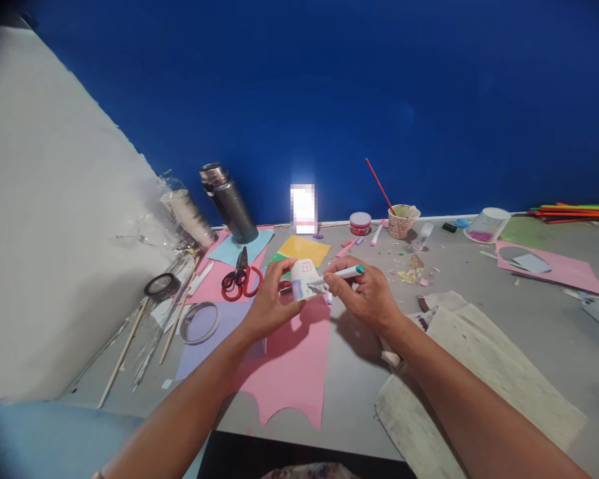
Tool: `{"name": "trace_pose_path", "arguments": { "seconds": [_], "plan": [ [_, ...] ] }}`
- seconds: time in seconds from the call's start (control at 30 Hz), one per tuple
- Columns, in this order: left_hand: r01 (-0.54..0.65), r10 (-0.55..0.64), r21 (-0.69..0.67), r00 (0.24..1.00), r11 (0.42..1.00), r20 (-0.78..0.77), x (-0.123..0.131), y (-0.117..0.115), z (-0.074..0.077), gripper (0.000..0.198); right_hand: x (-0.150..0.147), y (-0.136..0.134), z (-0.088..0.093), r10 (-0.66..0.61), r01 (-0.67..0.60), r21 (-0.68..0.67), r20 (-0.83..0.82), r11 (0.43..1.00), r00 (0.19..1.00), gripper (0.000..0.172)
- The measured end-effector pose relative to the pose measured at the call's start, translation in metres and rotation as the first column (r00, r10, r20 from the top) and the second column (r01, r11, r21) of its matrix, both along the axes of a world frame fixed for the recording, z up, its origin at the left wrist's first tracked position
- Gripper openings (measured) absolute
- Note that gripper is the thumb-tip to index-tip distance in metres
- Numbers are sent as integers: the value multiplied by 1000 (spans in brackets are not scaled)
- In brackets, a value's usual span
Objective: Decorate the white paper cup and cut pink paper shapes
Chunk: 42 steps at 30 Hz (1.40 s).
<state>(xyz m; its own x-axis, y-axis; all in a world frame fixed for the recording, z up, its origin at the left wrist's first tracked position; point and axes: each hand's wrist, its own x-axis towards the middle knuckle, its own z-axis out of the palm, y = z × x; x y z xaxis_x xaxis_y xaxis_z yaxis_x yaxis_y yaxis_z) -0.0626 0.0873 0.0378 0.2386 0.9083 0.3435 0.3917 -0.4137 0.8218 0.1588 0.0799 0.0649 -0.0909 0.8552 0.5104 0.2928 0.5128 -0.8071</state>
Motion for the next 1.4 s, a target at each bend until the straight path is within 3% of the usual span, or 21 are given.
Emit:
{"name": "trace_pose_path", "arguments": {
  "seconds": [1.4],
  "plan": [
    [19,-18,2,998,1000,-64,0,-1,1,66,2,-3,3,50,-54,32,112,998,992,16]
  ]
}}
